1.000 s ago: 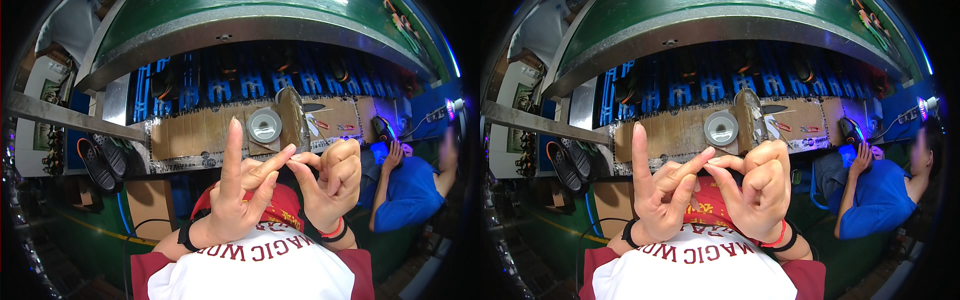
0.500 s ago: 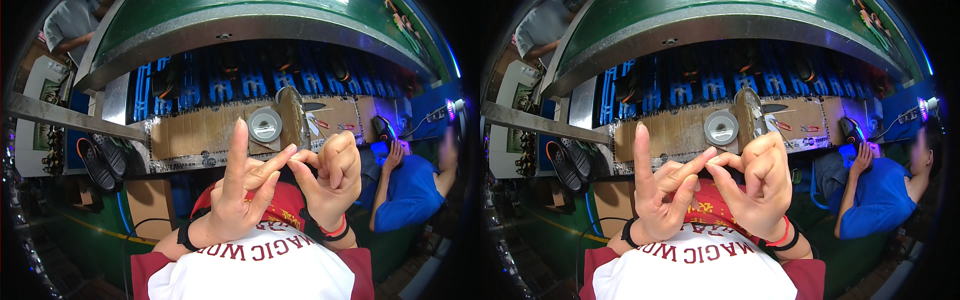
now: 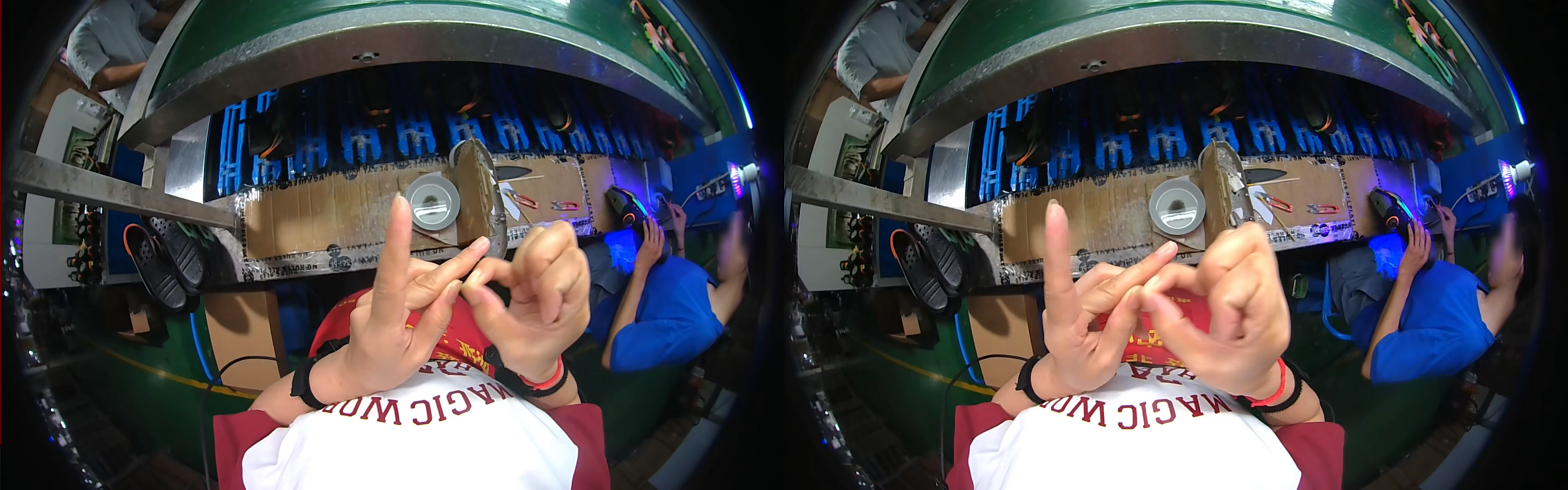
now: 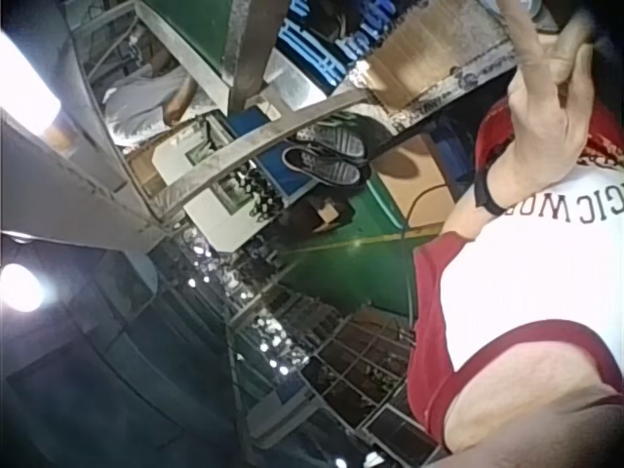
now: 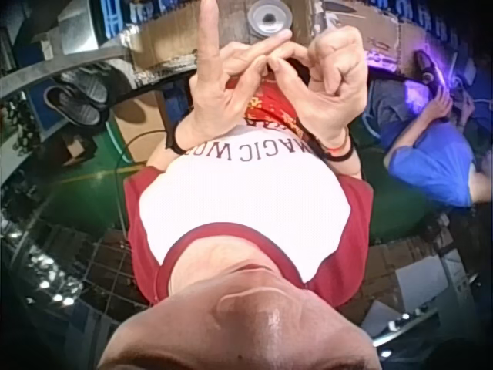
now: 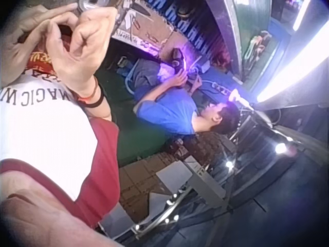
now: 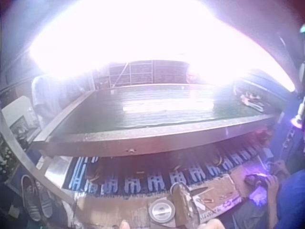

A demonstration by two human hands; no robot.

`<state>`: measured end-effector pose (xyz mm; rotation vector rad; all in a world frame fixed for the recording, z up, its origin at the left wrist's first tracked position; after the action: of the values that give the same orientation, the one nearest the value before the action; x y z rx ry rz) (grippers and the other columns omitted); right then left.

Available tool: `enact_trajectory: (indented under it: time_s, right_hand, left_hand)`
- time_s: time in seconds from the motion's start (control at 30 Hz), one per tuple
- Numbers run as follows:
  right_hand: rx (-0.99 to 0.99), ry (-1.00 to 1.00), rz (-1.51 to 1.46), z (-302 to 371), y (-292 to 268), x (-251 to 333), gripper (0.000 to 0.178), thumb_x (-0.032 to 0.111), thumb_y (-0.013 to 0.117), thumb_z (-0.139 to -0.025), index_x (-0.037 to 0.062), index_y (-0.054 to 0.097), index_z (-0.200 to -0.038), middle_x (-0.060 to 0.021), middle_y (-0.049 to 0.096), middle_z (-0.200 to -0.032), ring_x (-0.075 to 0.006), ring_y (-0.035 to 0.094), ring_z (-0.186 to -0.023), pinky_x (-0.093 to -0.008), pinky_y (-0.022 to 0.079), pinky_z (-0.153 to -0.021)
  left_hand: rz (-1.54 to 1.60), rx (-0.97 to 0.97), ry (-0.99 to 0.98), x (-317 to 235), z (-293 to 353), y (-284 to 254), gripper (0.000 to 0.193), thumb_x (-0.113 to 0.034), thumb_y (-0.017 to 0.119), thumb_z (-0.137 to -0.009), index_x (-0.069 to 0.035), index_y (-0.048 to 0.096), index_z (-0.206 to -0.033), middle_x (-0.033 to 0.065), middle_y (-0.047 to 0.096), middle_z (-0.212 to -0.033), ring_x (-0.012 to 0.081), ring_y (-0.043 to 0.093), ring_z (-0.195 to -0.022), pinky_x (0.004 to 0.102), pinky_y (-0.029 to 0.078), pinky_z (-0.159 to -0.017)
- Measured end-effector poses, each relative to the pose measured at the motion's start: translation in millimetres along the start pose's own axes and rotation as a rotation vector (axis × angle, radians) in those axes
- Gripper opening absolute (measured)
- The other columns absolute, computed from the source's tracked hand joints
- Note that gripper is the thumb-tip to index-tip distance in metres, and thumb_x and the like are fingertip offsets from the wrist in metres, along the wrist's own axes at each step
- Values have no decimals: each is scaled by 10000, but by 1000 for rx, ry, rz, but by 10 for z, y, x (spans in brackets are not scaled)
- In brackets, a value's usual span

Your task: Applying adhesive to the bottom of shoe soles at a manufacturing workstation.

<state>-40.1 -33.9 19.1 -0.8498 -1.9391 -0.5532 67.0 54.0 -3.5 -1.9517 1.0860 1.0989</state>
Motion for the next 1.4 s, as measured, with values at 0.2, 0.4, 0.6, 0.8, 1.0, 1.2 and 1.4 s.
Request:
enact_trajectory:
  time_s: [0.2,0.4,0.6,0.8,1.0,1.2,1.4]
  right_hand:
    - [-118,-47,106,0,-82,-43,431,-221,686,-685,40,344,-709,-71,352,-826,-53,389,-653,-271,608,-666]
    - [-143,-31,113,2,-50,-47,424,-220,684,-689,30,344,-713,-72,347,-818,-53,379,-638,-264,606,-659]
    - [-97,-9,124,-21,-43,-30,423,-216,674,-696,28,329,-709,-69,341,-831,-63,381,-653,-272,596,-671]
    - [-126,73,-14,-30,-31,-70,427,-222,655,-689,42,320,-710,-63,343,-845,-66,369,-683,-278,581,-690]
    - [3,-62,132,29,17,-2,427,-222,661,-676,49,333,-714,-78,360,-815,-100,352,-673,-245,566,-603]
    - [-122,-100,106,58,-25,-6,454,-224,701,-663,49,346,-736,-75,362,-815,-103,363,-652,-261,585,-585]
    - [-106,-104,198,45,-33,-6,454,-209,710,-672,52,342,-728,-74,357,-815,-94,363,-633,-245,582,-595]
  left_hand:
    - [158,-14,-154,32,15,-64,778,-54,484,-949,17,-107,-1450,188,635,-1161,96,579,-712,199,498,-677]
    - [176,-10,-197,32,33,-51,774,-42,491,-942,24,-87,-1452,193,631,-1166,102,583,-718,203,499,-673]
    - [27,52,-57,-3,18,-48,817,5,458,-941,13,-202,-1423,239,618,-1155,114,527,-697,174,475,-556]
    - [-8,5,-44,-28,34,-41,768,39,525,-890,98,-12,-1436,214,634,-1141,195,656,-767,255,498,-720]
    - [34,11,-53,-16,50,-37,777,35,510,-902,81,-49,-1439,221,618,-1170,188,652,-821,254,497,-736]
    - [190,-11,-181,-9,83,-51,794,-4,483,-934,19,-123,-1447,232,604,-1193,122,576,-756,214,484,-709]
    - [204,-22,-138,-4,75,-42,793,-7,484,-934,20,-121,-1446,226,605,-1194,107,550,-733,204,478,-689]
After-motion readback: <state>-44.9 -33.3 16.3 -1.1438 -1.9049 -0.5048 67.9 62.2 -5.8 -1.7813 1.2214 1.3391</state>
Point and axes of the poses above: each hand's wrist, its own z-axis away from the middle knuckle, its own y-axis out of the palm, x = y × z, the point moved 4 cm from there along -z, towards the middle knuckle
